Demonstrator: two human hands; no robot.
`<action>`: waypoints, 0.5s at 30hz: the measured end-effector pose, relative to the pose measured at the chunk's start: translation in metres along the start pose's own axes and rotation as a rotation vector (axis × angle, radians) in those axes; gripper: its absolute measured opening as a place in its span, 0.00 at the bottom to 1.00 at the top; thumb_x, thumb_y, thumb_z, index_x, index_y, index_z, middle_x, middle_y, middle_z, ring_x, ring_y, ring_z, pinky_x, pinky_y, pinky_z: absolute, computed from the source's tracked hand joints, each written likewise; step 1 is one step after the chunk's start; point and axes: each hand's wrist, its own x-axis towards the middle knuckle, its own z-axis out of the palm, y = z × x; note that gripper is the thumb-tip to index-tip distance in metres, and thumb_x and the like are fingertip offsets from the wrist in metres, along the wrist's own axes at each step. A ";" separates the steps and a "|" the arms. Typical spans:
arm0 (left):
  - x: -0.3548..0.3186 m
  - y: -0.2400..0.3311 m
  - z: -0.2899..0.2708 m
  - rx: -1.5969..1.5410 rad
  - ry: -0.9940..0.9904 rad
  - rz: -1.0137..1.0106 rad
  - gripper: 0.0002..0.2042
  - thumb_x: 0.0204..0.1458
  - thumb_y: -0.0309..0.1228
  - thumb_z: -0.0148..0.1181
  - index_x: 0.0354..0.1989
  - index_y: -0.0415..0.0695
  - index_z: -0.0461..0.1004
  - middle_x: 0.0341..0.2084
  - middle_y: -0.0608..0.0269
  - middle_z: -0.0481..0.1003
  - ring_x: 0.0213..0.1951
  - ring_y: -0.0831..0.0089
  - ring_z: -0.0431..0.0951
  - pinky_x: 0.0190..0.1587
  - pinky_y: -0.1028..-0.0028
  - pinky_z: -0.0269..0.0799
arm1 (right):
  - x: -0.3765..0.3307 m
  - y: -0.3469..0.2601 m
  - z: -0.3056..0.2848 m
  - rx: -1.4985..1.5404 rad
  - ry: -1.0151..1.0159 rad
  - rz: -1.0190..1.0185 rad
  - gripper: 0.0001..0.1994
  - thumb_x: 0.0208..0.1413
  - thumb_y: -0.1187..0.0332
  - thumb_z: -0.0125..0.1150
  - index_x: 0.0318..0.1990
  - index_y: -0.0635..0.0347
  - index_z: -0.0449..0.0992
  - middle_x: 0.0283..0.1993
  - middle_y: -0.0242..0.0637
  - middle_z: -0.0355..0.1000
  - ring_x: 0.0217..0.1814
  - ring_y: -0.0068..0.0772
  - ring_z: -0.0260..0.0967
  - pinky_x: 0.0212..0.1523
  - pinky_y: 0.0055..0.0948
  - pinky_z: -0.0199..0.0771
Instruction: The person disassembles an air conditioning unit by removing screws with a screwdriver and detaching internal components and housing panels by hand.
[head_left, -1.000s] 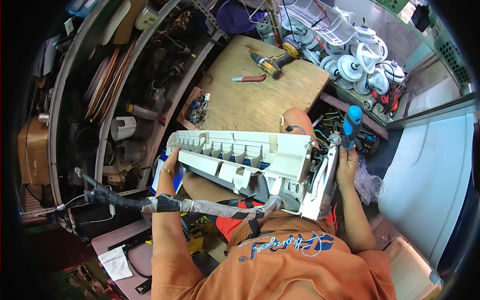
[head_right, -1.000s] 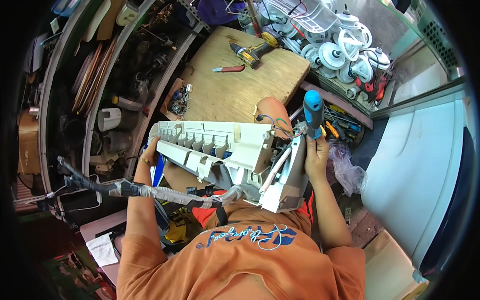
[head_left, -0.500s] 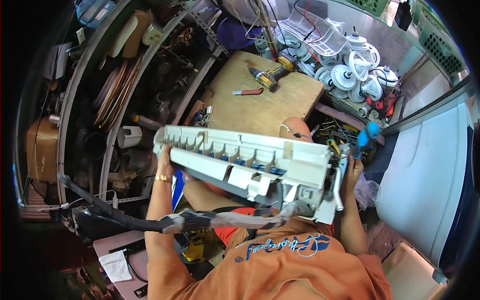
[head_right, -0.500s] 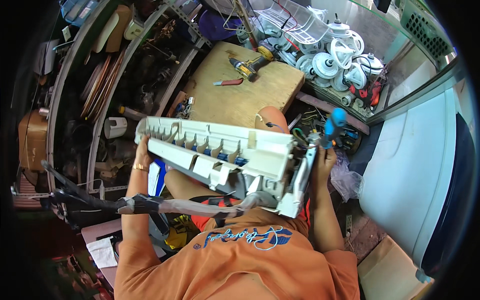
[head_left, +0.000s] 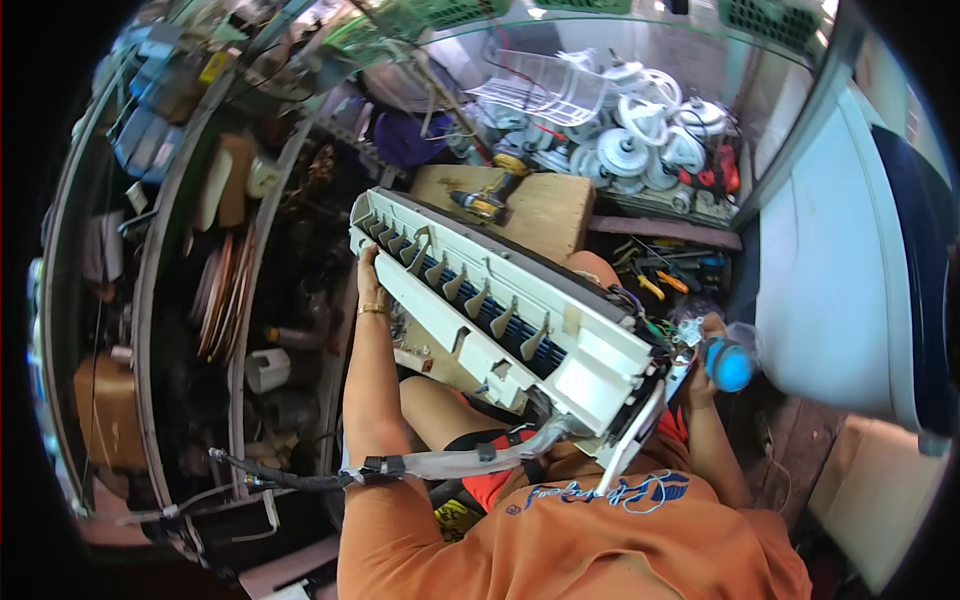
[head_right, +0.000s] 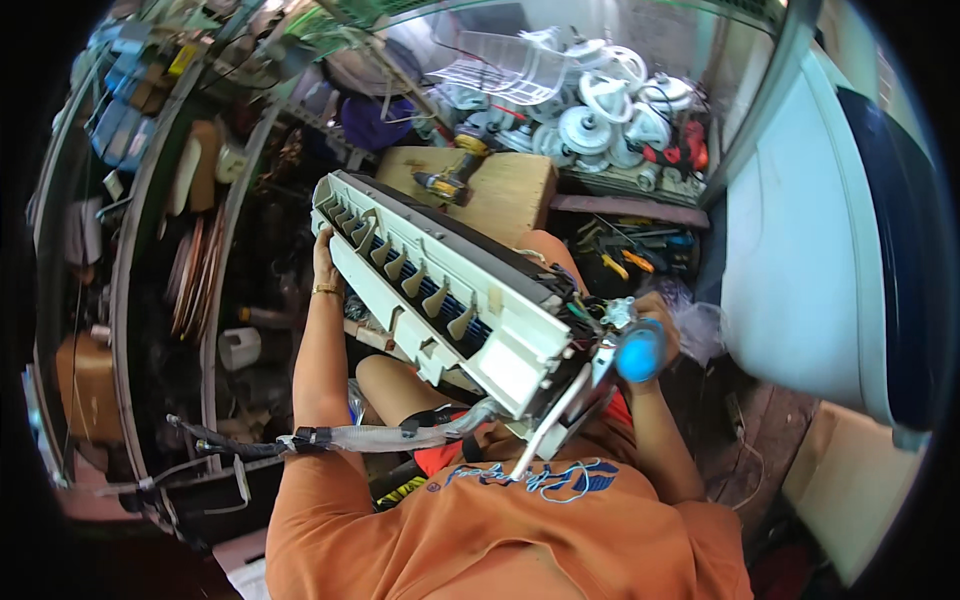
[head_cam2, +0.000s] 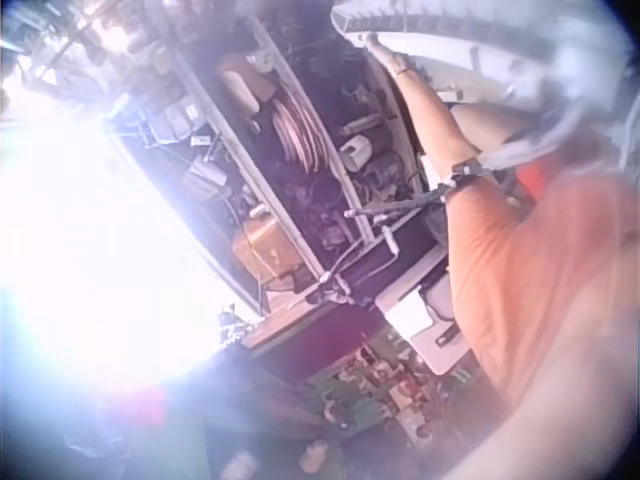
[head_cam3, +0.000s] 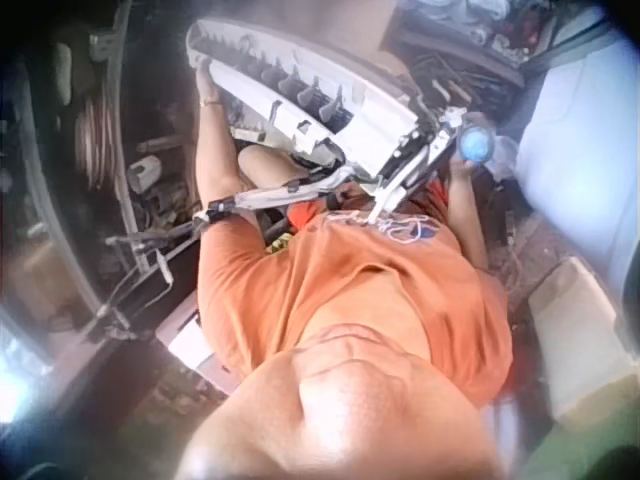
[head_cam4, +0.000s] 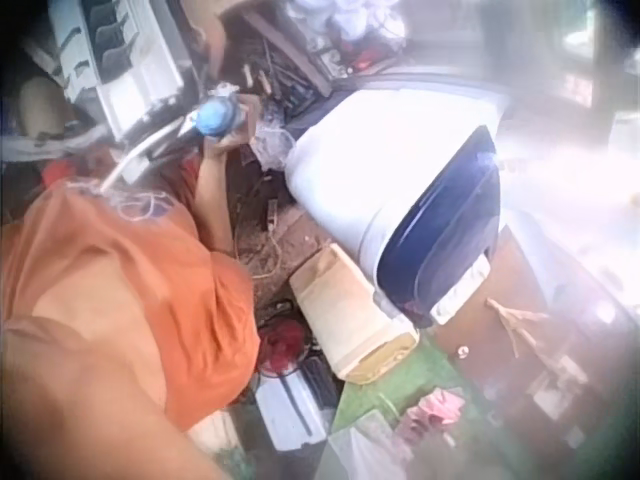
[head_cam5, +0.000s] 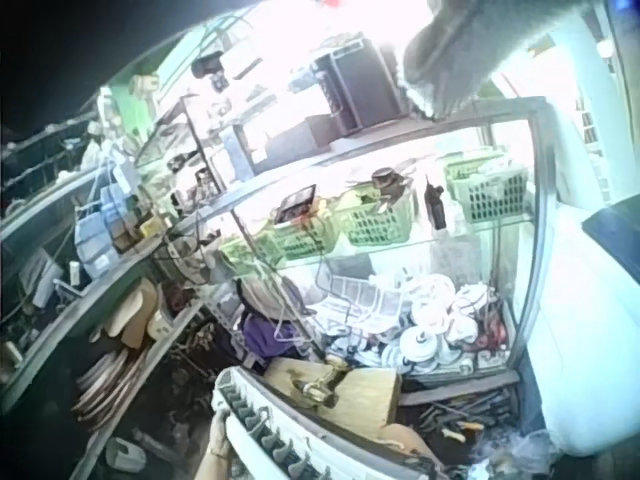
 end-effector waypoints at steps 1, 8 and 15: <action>0.013 -0.023 0.000 -0.063 -0.037 -0.068 0.14 0.59 0.36 0.57 0.48 0.42 0.76 0.41 0.59 0.82 0.41 0.62 0.82 0.50 0.63 0.79 | 0.002 -0.011 0.002 -0.048 0.034 0.001 0.10 0.47 0.73 0.65 0.24 0.60 0.67 0.26 0.39 0.70 0.29 0.34 0.65 0.32 0.31 0.65; 0.027 -0.099 0.003 -0.046 -0.143 -0.144 0.25 0.63 0.44 0.48 0.60 0.37 0.71 0.53 0.49 0.78 0.52 0.53 0.80 0.58 0.56 0.76 | 0.010 -0.026 0.005 -0.078 -0.076 -0.131 0.13 0.50 0.66 0.66 0.23 0.59 0.67 0.22 0.37 0.67 0.23 0.36 0.63 0.27 0.32 0.60; -0.014 -0.110 -0.059 0.620 0.304 0.271 0.23 0.67 0.44 0.50 0.47 0.31 0.77 0.34 0.60 0.79 0.35 0.71 0.77 0.40 0.68 0.71 | 0.014 -0.034 0.012 -0.080 -0.196 -0.113 0.12 0.50 0.67 0.67 0.24 0.59 0.68 0.21 0.37 0.68 0.23 0.35 0.62 0.25 0.32 0.57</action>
